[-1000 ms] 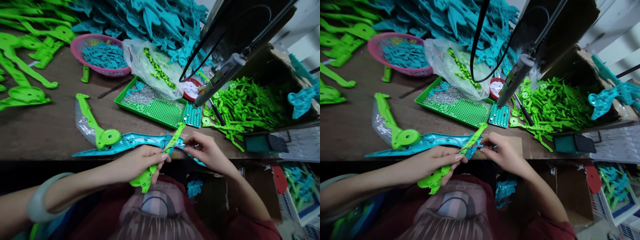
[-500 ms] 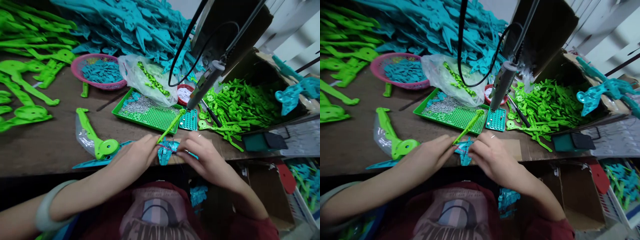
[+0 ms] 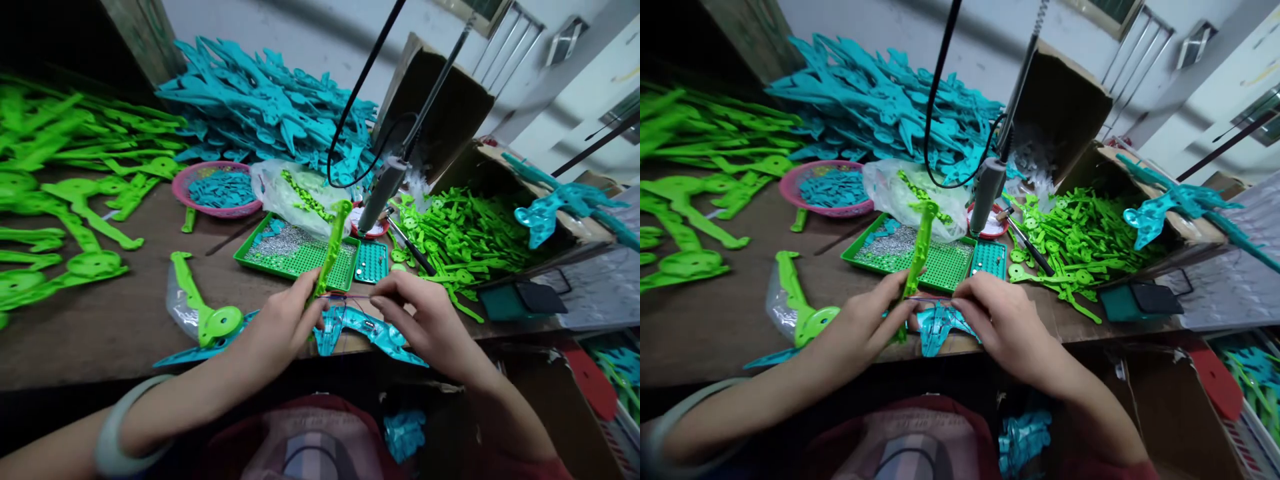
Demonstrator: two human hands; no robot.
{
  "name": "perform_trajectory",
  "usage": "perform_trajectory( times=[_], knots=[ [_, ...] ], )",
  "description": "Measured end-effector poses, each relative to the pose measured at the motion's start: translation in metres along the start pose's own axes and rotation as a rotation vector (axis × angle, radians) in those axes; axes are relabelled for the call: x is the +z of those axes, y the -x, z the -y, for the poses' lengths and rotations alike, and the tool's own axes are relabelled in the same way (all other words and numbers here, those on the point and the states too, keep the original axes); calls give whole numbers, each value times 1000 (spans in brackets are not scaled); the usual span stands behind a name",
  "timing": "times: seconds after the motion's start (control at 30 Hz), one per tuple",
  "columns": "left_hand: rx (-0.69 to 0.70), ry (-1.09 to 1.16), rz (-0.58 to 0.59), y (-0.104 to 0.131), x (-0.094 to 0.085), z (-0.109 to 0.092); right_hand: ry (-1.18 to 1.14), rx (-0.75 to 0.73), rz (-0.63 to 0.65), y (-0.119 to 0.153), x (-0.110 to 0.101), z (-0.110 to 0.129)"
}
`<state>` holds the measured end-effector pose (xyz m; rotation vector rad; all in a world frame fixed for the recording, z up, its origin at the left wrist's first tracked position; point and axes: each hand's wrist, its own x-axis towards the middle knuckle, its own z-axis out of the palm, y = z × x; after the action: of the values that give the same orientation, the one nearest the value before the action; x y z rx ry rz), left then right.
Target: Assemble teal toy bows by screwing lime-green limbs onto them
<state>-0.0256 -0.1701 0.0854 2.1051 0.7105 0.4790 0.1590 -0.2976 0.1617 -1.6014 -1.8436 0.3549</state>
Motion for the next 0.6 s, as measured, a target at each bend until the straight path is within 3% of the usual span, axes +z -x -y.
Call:
perform_trajectory(
  times=[0.1,0.23,0.33,0.5,0.6],
  knots=[
    [132,-193,-53,-5,8,7,220,-244,-103,-2,10,6],
    [233,-156,93,-8,13,1,392,-482,-143,-14,19,1],
    [163,3,164,-7,7,-12,255,-443,-317,-18,30,-11],
    [56,120,198,-3,1,-20,-63,-174,-595,-13,52,-23],
    [59,138,224,-3,7,-15,97,-311,-599,-12,63,-22]
  ],
)
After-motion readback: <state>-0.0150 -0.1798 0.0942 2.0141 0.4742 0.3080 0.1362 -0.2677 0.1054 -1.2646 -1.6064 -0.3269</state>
